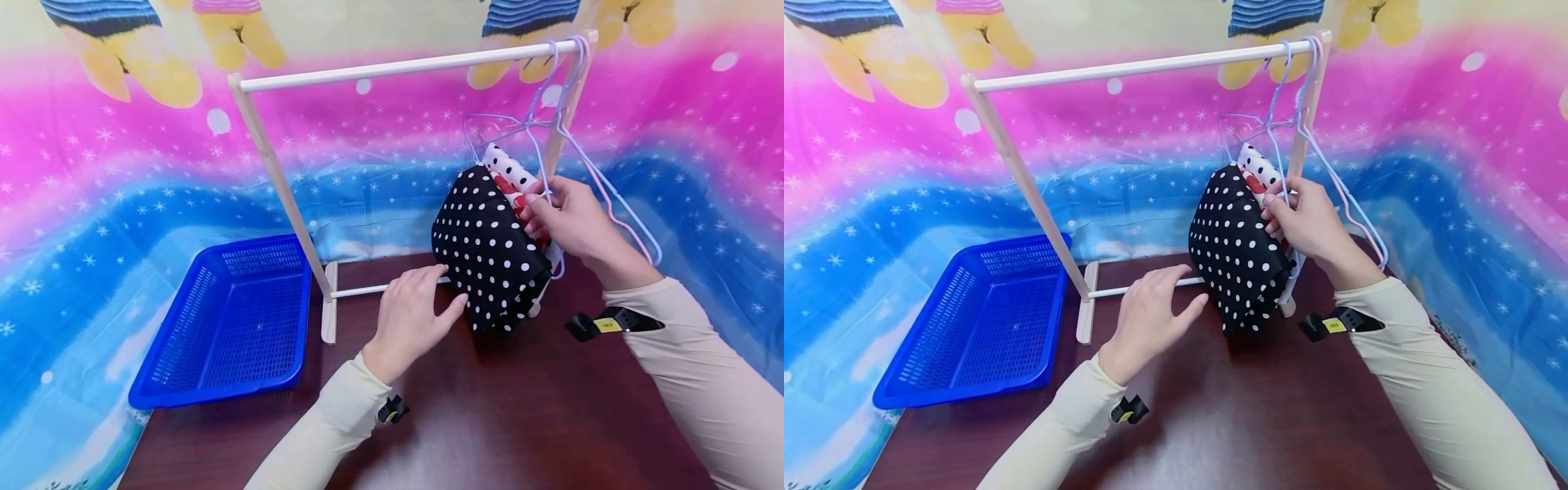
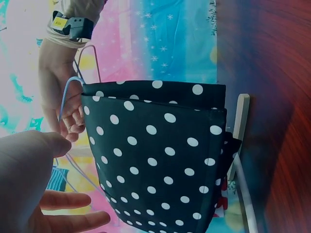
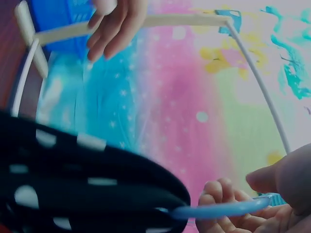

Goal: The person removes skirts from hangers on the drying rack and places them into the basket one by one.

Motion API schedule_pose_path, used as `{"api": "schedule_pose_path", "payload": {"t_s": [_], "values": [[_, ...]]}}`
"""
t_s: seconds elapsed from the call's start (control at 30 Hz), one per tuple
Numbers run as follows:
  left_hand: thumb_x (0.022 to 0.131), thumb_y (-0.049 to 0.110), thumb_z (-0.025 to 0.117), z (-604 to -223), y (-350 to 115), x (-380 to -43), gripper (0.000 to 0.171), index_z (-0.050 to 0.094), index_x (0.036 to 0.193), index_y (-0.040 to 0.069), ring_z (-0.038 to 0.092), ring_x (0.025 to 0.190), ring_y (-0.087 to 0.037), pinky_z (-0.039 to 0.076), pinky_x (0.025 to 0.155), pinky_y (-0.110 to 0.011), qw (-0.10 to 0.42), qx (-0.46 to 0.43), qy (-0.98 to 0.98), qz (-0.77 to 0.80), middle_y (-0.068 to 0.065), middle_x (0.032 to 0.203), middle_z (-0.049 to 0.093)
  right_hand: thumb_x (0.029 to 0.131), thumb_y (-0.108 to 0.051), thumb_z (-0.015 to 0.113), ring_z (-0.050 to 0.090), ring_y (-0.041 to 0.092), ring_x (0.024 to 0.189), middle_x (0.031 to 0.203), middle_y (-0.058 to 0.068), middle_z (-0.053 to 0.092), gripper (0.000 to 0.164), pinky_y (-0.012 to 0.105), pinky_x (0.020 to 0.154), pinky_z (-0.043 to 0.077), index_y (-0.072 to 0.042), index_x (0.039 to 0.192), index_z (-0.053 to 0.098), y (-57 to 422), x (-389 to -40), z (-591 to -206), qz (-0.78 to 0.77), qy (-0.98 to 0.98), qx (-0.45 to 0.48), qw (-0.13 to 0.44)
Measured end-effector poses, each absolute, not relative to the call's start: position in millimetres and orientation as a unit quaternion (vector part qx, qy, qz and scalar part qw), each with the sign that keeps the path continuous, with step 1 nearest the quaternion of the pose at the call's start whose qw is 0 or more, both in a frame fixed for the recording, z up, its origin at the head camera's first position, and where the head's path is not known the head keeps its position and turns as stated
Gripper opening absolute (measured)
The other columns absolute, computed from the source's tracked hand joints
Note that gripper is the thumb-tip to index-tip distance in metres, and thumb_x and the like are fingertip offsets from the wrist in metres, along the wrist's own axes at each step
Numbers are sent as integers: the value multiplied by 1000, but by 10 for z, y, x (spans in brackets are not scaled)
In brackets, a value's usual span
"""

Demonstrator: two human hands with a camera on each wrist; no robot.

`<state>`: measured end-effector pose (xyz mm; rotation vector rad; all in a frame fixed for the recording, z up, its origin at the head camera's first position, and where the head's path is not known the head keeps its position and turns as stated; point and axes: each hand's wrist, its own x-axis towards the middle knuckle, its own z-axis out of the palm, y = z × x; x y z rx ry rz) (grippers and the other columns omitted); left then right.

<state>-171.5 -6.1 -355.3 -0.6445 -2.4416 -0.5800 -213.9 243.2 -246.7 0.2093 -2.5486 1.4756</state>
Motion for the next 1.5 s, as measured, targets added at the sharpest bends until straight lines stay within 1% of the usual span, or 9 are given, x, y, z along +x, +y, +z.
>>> {"api": "schedule_pose_path", "payload": {"t_s": [0.2,0.4,0.5,0.67,0.73,0.83,1.1,1.33,1.5], "values": [[94,52,65,-3547,-38,-1704,53,65,130,14,67,117,-19,55,98,-39,260,-241,-910,-215,-1,126,72,109,-32,41,64,5,59,73,-11,65,27,22,60,59,-7,115,49,2408,-2139,-2459,578,-812,55,54],[94,51,65,-3558,-14,-1713,52,66,129,14,67,116,-18,55,97,-38,267,-243,-909,-209,-1,125,73,110,-34,36,55,7,53,70,-8,58,30,21,51,53,-8,112,50,2367,-2117,-2433,633,-772,33,40],[94,52,65,-3554,0,-1712,52,66,129,14,67,116,-18,56,97,-38,269,-245,-909,-205,0,125,73,111,-31,33,44,7,50,68,-6,51,30,20,46,44,-7,110,50,2360,-2117,-2422,677,-735,22,21],[95,52,63,-3559,28,-1721,51,66,130,14,67,118,-18,55,98,-37,257,-245,-912,-204,-1,128,72,111,-27,30,22,7,48,63,-7,38,29,20,40,20,-8,100,49,2368,-2128,-2397,749,-662,24,-12],[96,51,62,-3563,34,-1724,50,66,130,15,66,118,-18,56,98,-37,248,-244,-914,-209,0,129,72,112,-26,30,16,9,49,60,-7,33,29,22,41,11,-8,96,48,2372,-2133,-2392,766,-642,29,-18],[97,50,61,-3569,40,-1734,49,65,131,15,66,119,-18,56,98,-37,235,-242,-916,-219,0,129,71,111,-25,30,11,10,50,57,-7,26,30,25,46,5,-9,92,47,2371,-2138,-2391,769,-638,37,-16],[97,50,61,-3573,43,-1773,49,65,131,15,67,115,-18,57,94,-37,228,-228,-915,-243,-1,129,71,111,-26,31,9,13,52,57,-5,25,33,27,48,4,-9,88,47,2342,-2152,-2405,767,-639,48,-22],[97,49,62,-3565,18,-1808,50,63,134,16,67,114,-18,57,93,-39,217,-212,-915,-265,0,130,70,111,-24,31,8,12,51,60,-2,17,32,28,47,2,-10,88,47,2308,-2159,-2372,758,-649,59,-30],[97,50,61,-3578,-1,-1847,49,63,133,17,68,112,-18,57,91,-38,219,-205,-916,-266,0,129,71,111,-25,33,10,12,48,56,-4,21,33,28,46,3,-9,87,49,2261,-2163,-2341,745,-663,66,-35]]}}
